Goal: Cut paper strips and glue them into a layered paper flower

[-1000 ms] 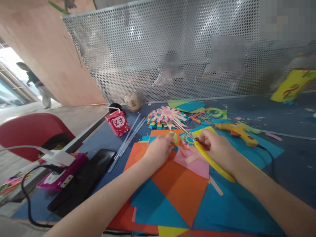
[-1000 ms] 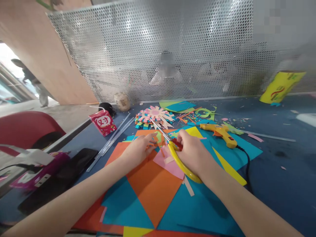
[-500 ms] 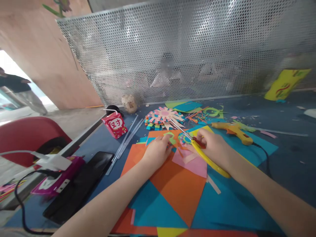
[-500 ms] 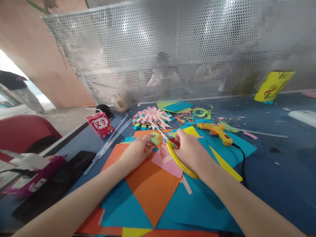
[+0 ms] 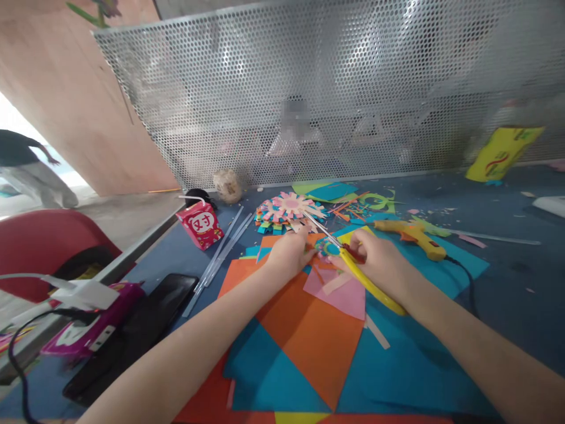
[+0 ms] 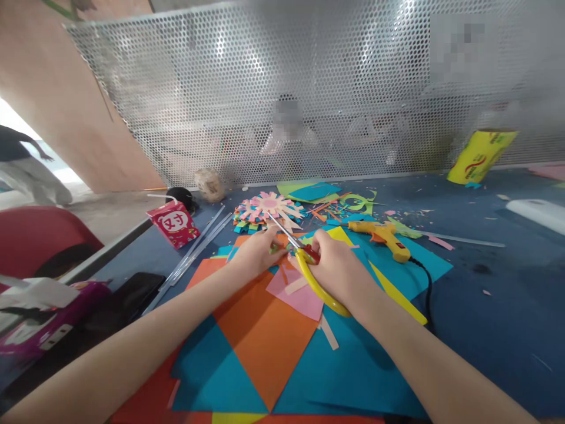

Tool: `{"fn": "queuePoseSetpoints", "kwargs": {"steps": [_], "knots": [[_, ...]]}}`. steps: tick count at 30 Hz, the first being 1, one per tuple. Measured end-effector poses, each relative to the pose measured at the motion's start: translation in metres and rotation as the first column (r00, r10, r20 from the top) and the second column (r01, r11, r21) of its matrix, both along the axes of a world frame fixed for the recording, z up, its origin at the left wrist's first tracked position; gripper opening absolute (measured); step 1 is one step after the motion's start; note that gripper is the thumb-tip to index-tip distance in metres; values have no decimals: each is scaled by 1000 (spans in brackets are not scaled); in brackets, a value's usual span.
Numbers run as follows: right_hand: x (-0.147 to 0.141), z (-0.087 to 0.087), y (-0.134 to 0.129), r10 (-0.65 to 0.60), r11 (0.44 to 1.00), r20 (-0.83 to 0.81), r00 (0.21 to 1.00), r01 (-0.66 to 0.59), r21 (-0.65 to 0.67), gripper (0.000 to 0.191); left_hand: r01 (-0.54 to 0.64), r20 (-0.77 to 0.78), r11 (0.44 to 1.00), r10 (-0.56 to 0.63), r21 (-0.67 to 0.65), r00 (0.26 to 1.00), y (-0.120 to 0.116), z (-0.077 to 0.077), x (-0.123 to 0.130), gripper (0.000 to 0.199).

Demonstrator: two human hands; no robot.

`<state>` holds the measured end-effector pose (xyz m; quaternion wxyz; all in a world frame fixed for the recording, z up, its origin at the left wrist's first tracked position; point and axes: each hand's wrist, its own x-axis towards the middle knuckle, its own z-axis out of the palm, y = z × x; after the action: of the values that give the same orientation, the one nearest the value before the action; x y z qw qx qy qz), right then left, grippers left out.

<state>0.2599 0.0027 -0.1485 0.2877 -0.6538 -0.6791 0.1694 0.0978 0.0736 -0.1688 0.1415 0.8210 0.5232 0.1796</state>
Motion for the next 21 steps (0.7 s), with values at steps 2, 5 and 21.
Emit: {"fn": "queuePoseSetpoints", "kwargs": {"steps": [2, 5, 21], "knots": [[1, -2, 1, 0, 1000, -17, 1000, 0, 14, 33, -18, 28, 1000, 19, -17, 999, -1, -1, 1, 36], [2, -5, 2, -2, 999, -30, 1000, 3, 39, 35, -45, 103, 998, 50, -46, 993, -2, 2, 0, 36], [-12, -4, -1, 158, 982, -653, 741, -188, 24, 42, 202, 684, 882, 169, -427, 709, -67, 6, -16, 10]]}}
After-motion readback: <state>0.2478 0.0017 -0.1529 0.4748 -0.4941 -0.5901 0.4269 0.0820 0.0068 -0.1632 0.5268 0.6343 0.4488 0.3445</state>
